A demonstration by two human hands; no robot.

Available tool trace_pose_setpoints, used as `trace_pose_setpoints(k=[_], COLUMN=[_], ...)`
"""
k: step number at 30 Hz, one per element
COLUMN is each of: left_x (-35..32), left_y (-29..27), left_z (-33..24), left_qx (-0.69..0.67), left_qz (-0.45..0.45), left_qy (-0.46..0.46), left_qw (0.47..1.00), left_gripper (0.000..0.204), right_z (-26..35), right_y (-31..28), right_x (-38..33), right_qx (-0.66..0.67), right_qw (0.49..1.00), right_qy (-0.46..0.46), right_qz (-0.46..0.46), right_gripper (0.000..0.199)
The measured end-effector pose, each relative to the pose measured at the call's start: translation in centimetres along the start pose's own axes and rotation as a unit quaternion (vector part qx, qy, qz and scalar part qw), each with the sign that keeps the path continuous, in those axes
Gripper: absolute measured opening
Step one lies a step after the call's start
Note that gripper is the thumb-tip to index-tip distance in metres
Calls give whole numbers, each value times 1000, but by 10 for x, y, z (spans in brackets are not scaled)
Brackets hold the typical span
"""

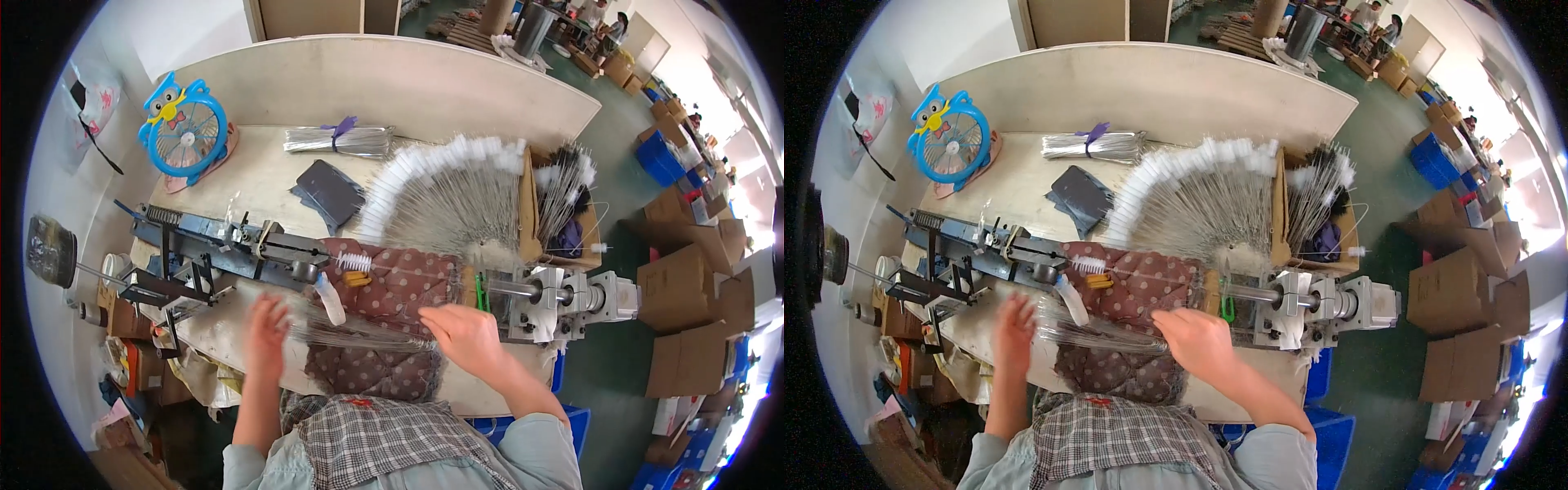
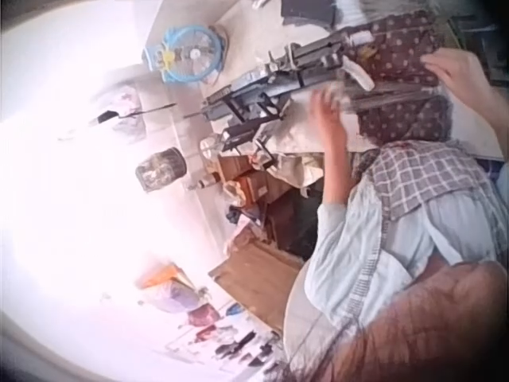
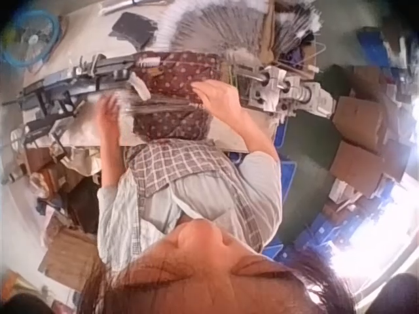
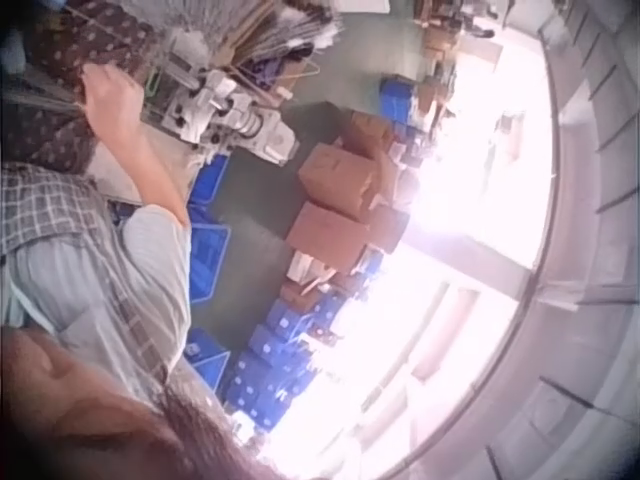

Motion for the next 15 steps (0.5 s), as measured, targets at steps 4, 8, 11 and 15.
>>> trace_pose_setpoints(k=[4, 8, 11, 15], left_x=[-9, -38, -20, -20], left_y=[-208, -276, -346, -306], left_z=[-9, -83, -75, -36], left_qx=[-259, -43, -127, -117], left_qz=[-204, -359, -335, -348], left_qy=[69, 162, 169, 187], left_qw=[942, 918, 918, 911], left_gripper=[32, 32, 36, 33], right_z=[-20, -37, -27, -27], right_y=[48, 84, 60, 50], right_x=[-26, -33, -25, -26], right_qx=[-42, -108, -92, -91], right_qw=[992, 965, 973, 975], right_qy=[63, 90, 80, 78], right_qz=[104, 221, 196, 190], right_gripper=[13, 11, 11, 11])
Point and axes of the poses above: each hand's wrist, its own x-axis towards the middle knuckle, its own y-axis out of the palm, z = x × y, the point moved 9 cm from there along x, towards the middle knuckle, and after that the axes turned 11 degrees about z, right-handed, at the moved point
